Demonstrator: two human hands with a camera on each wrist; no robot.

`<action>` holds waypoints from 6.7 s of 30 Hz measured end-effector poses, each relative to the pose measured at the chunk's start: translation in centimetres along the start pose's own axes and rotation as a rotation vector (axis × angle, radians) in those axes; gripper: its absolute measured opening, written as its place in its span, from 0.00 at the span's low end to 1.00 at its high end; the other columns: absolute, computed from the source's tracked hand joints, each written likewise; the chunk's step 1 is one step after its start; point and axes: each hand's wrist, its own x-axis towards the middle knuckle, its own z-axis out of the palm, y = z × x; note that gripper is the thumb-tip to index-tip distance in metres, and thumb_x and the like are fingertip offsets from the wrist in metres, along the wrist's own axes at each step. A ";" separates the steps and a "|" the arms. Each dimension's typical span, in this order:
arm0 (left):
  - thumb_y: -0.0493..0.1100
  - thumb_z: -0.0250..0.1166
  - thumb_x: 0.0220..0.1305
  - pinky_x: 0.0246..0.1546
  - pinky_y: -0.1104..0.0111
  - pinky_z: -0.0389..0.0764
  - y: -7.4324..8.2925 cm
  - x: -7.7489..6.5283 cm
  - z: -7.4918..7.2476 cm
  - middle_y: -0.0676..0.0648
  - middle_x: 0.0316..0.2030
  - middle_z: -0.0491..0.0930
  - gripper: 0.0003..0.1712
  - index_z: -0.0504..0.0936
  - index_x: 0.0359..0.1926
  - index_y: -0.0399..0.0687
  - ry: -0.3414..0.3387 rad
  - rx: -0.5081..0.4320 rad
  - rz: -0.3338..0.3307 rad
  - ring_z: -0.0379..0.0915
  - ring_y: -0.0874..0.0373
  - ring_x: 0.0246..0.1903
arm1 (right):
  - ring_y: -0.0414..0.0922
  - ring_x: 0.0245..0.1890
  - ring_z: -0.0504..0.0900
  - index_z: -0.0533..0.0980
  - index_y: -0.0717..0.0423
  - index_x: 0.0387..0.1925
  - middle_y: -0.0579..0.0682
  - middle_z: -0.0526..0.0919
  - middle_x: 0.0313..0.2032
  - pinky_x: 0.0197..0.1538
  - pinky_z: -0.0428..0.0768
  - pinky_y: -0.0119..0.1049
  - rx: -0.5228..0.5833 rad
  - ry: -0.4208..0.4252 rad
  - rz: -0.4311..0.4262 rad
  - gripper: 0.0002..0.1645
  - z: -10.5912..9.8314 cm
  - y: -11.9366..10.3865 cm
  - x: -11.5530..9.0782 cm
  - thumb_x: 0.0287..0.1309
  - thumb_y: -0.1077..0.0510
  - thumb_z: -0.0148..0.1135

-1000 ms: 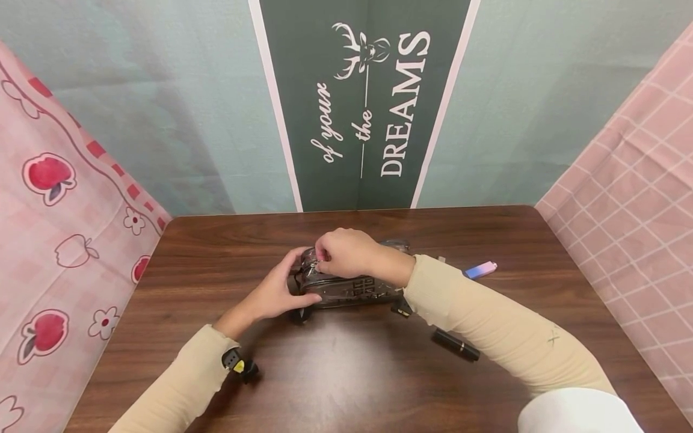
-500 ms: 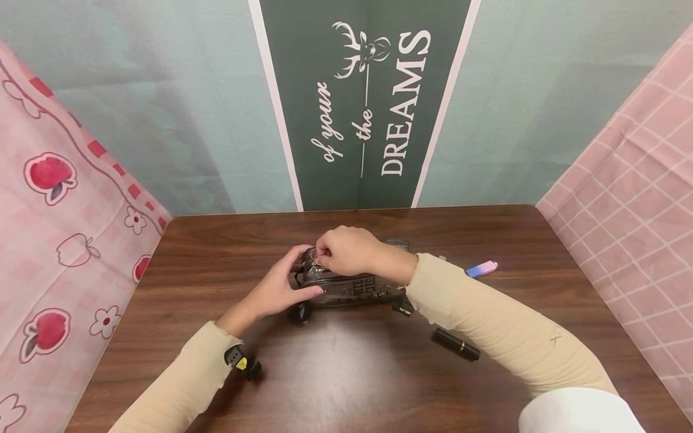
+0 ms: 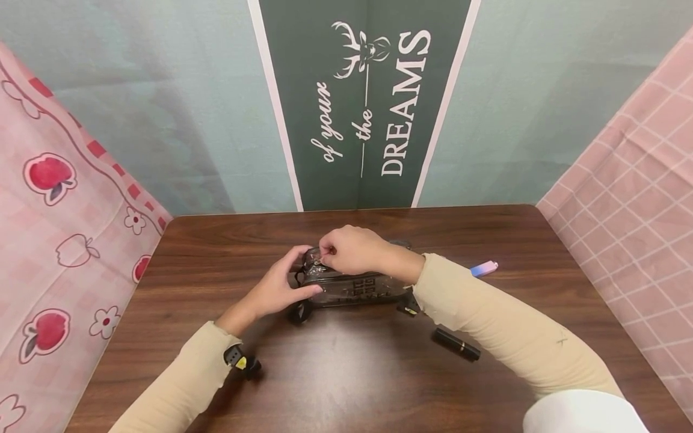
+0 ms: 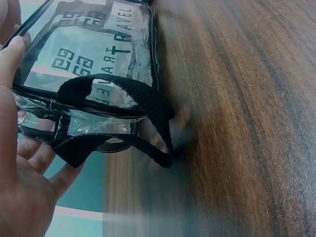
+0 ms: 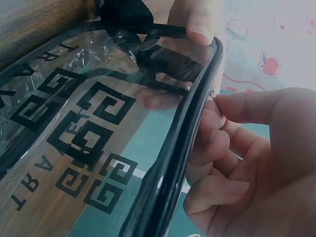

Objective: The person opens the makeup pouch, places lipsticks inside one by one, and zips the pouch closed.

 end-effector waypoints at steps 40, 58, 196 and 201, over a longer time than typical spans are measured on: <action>0.43 0.78 0.58 0.57 0.53 0.77 -0.1 0.8 -0.6 0.46 0.54 0.79 0.40 0.67 0.67 0.46 -0.055 0.115 0.018 0.78 0.51 0.52 | 0.42 0.26 0.75 0.74 0.42 0.20 0.41 0.73 0.20 0.29 0.70 0.40 -0.065 -0.044 0.074 0.18 -0.9 1.8 -1.5 0.68 0.51 0.62; 0.41 0.78 0.58 0.55 0.51 0.77 -0.6 0.2 -1.6 0.45 0.53 0.79 0.40 0.67 0.67 0.46 -0.022 0.097 -0.043 0.79 0.48 0.51 | 0.42 0.25 0.72 0.73 0.44 0.21 0.41 0.70 0.19 0.30 0.68 0.39 -0.033 -0.081 0.108 0.18 -2.3 4.4 -2.5 0.69 0.53 0.60; 0.37 0.60 0.71 0.64 0.53 0.64 0.3 1.9 0.6 0.44 0.63 0.70 0.25 0.71 0.67 0.48 0.033 0.024 0.108 0.65 0.52 0.62 | 0.39 0.18 0.68 0.76 0.52 0.28 0.49 0.73 0.20 0.24 0.66 0.32 0.382 -0.170 0.110 0.11 -3.1 14.1 -8.7 0.68 0.62 0.55; 0.38 0.62 0.70 0.64 0.53 0.64 0.1 1.9 0.5 0.44 0.64 0.70 0.27 0.70 0.68 0.49 0.020 0.020 0.099 0.65 0.52 0.62 | 0.40 0.19 0.69 0.75 0.52 0.27 0.47 0.73 0.19 0.25 0.66 0.33 0.373 -0.176 0.118 0.11 -3.0 14.1 -8.8 0.68 0.62 0.55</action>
